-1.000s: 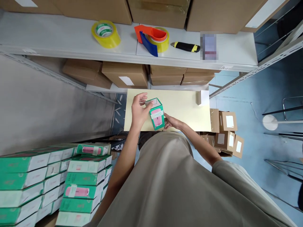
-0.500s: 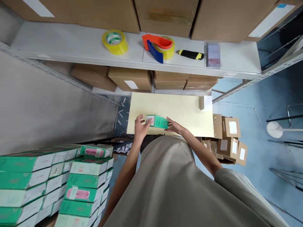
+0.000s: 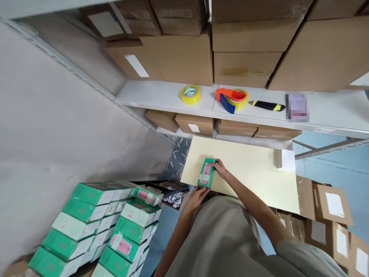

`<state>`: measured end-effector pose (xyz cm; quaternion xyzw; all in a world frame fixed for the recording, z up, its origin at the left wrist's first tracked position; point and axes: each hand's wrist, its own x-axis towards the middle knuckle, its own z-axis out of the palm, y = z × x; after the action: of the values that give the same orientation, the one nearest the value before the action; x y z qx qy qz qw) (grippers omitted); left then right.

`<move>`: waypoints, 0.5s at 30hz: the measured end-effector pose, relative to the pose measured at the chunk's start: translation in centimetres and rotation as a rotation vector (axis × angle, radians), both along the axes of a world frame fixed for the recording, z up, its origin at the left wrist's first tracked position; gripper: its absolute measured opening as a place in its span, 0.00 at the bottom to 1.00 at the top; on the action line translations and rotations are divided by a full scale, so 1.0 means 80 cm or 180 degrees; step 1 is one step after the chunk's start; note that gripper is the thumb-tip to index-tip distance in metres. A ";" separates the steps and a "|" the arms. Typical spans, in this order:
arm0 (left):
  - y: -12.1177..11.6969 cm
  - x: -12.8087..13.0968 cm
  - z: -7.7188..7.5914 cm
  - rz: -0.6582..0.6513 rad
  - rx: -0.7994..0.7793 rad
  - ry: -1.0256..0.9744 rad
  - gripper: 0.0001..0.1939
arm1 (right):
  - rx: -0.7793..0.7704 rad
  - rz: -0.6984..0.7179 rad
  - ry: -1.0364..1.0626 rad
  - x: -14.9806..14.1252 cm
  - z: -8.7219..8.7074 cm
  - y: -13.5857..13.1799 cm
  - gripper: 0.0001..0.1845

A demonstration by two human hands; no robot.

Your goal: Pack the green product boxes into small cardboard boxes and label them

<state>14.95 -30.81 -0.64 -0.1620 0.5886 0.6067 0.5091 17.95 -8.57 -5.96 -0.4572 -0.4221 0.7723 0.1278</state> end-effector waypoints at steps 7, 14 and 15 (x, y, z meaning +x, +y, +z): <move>0.061 -0.082 -0.017 0.0079 -0.0135 0.0087 0.20 | 0.0154 0.0300 -0.0013 -0.102 0.000 0.020 0.28; 0.111 -0.130 -0.009 0.0506 -0.0040 0.0323 0.23 | 0.0346 0.0452 -0.0018 -0.139 0.023 0.035 0.27; 0.112 -0.131 -0.005 0.0580 -0.0008 0.0352 0.24 | 0.0356 0.0487 -0.0008 -0.135 0.026 0.032 0.28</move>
<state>4.49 -21.81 -1.02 -0.1818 0.5995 0.6577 0.4184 7.14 -6.00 -3.85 -0.4167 -0.4984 0.7545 0.0932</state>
